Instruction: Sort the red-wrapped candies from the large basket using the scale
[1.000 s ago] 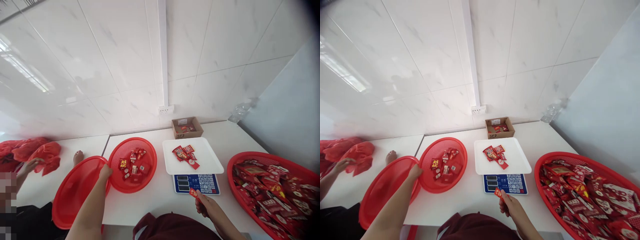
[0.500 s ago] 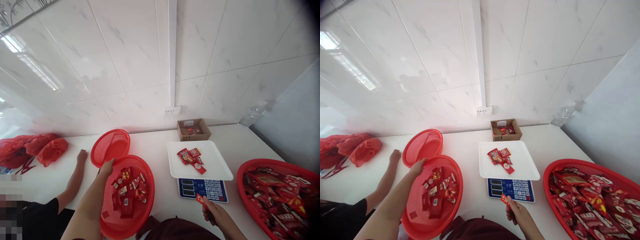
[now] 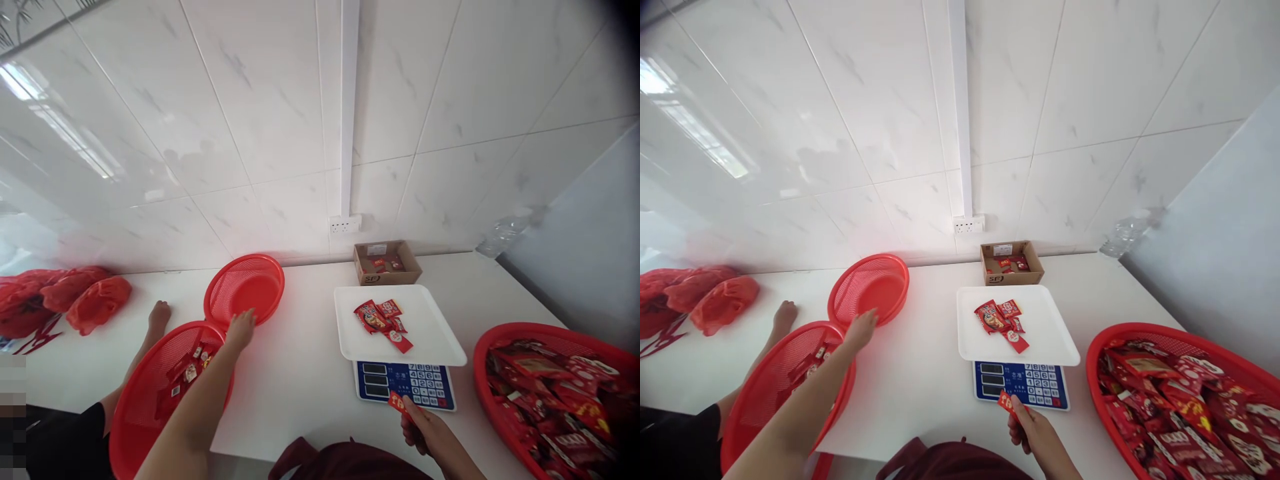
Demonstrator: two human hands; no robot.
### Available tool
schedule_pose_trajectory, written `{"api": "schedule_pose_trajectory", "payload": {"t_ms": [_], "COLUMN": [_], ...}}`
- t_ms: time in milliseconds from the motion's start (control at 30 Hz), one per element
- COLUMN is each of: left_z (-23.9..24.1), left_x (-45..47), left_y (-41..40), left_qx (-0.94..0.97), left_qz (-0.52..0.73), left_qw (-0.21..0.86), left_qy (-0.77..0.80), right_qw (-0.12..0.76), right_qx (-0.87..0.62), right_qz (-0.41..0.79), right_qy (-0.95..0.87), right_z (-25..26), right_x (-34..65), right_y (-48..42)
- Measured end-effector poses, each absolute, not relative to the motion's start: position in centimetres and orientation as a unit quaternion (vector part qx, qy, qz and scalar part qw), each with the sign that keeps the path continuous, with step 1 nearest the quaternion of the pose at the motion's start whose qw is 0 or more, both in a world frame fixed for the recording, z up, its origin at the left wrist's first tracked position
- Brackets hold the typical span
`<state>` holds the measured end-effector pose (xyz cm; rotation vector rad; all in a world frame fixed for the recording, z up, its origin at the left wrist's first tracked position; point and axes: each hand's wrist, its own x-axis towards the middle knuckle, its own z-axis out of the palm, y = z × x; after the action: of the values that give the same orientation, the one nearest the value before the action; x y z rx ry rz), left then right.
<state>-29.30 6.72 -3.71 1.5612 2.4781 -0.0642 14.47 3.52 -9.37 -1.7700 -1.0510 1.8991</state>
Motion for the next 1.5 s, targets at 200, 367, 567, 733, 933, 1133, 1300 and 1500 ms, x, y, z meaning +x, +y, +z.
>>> {"api": "schedule_pose_trajectory", "payload": {"t_ms": [200, 367, 567, 733, 933, 1133, 1300, 1500], "left_z": [-7.0, -7.3, -7.3, -7.0, -6.2, -6.5, -7.0, -6.6], "left_x": [-21.9, -20.1, -20.1, -19.2, -16.1, -14.2, -14.9, -18.4], "left_y": [7.1, 3.3, 0.4, -0.8, -0.4, -0.2, -0.2, -0.5], "left_qx": [0.541, 0.625, 0.651, 0.634, 0.633, 0.658, 0.653, 0.702], "left_qz": [0.029, 0.083, 0.099, 0.097, 0.115, 0.125, 0.105, 0.06], "left_qw": [0.09, 0.057, 0.026, 0.032, 0.082, 0.15, 0.104, 0.099], "left_qy": [0.836, 0.774, 0.752, 0.766, 0.761, 0.727, 0.743, 0.703], "right_qw": [0.186, 0.186, 0.185, 0.181, 0.186, 0.214, 0.233, 0.234], "right_qx": [-0.621, -0.621, -0.615, -0.61, -0.612, -0.618, -0.624, -0.621], "right_qz": [0.667, 0.668, 0.664, 0.664, 0.664, 0.643, 0.632, 0.63], "right_qy": [-0.367, -0.365, -0.383, -0.393, -0.386, -0.4, -0.396, -0.404], "right_z": [-9.4, -9.3, -9.5, -10.0, -10.2, -9.5, -9.0, -8.3], "right_x": [14.2, 14.5, 14.5, 14.7, 14.9, 15.3, 15.7, 15.9], "right_y": [3.3, 2.9, 2.7, 2.6, 2.4, 2.5, 2.5, 2.3]}}
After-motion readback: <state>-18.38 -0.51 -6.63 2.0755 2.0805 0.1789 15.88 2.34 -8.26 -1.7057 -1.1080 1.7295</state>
